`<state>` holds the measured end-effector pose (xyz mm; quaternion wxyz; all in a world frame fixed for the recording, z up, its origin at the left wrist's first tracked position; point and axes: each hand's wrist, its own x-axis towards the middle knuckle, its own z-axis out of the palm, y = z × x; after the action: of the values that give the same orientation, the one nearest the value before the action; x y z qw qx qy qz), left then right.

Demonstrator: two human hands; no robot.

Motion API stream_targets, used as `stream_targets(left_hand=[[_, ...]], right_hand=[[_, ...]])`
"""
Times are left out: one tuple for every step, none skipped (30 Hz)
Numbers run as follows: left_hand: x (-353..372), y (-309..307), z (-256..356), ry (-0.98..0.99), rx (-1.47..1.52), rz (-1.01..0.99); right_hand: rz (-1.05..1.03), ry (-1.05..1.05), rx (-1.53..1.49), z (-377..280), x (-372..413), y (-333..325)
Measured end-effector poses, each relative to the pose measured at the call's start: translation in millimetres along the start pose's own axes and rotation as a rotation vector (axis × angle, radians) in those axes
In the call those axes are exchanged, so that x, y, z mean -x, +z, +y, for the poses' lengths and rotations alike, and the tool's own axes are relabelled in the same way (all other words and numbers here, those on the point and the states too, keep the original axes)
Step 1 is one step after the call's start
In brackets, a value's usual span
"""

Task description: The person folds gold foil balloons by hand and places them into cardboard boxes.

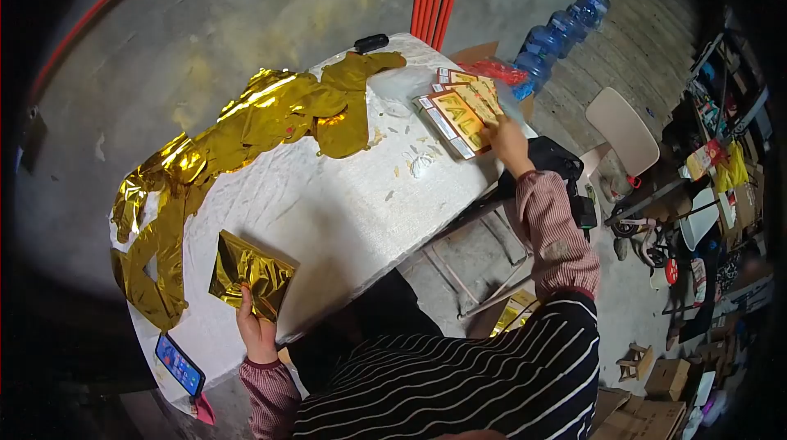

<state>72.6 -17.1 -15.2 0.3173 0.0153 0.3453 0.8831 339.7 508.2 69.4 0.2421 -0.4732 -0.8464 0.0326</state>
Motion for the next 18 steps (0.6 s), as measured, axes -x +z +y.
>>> stream_targets(left_hand=[[-1, -1, 0, 0.0, -0.002, 0.0], [-1, -2, 0, 0.001, -0.005, -0.001], [-1, -2, 0, 0.005, -0.006, -0.001], [-1, -2, 0, 0.0, 0.003, -0.012], [0, -3, 1, -0.006, 0.014, -0.022], [0, -3, 0, -0.003, 0.014, -0.02], [0, -4, 0, 0.001, 0.021, -0.022], [0, -4, -1, 0.004, 0.028, -0.024], [0, -3, -1, 0.006, 0.031, -0.025], [1, 0, -1, 0.01, 0.024, -0.008], [1, 2, 0, 0.014, 0.016, 0.009], [1, 2, -1, 0.017, 0.015, 0.009], [1, 3, -1, 0.026, 0.013, 0.004], [2, 2, -1, 0.033, 0.01, -0.001], [1, 1, 0, 0.032, 0.01, 0.001], [1, 1, 0, 0.028, 0.009, -0.013], [1, 1, -1, 0.023, 0.008, -0.027], [1, 2, -1, 0.02, 0.011, -0.028]], right_hand=[[0.031, 0.121, 0.045, 7, -6, 1], [0.034, 0.121, 0.042, 17, -14, 5], [-0.051, 0.208, 0.081, 26, -22, 10], [-0.138, 0.294, 0.121, 35, -29, 16], [-0.138, 0.291, 0.118, 40, -35, 17], [-0.18, 0.329, 0.069, 45, -41, 19], [-0.222, 0.367, 0.021, 51, -45, 20], [-0.221, 0.365, 0.021, 57, -48, 21], [-0.265, 0.366, -0.074, 63, -51, 21], [-0.31, 0.368, -0.171, 72, -54, 24], [-0.311, 0.366, -0.172, 91, -59, 37], [-0.251, 0.399, -0.377, 116, -65, 57], [-0.189, 0.433, -0.581, 127, -68, 69], [-0.167, 0.577, -0.918, 67, -38, 8], [-0.168, 0.577, -0.917, 61, -32, -7], [-0.132, 0.506, -1.075, 58, -30, -15], [-0.094, 0.432, -1.229, 52, -26, -28], [-0.093, 0.432, -1.224, 46, -20, -41]])
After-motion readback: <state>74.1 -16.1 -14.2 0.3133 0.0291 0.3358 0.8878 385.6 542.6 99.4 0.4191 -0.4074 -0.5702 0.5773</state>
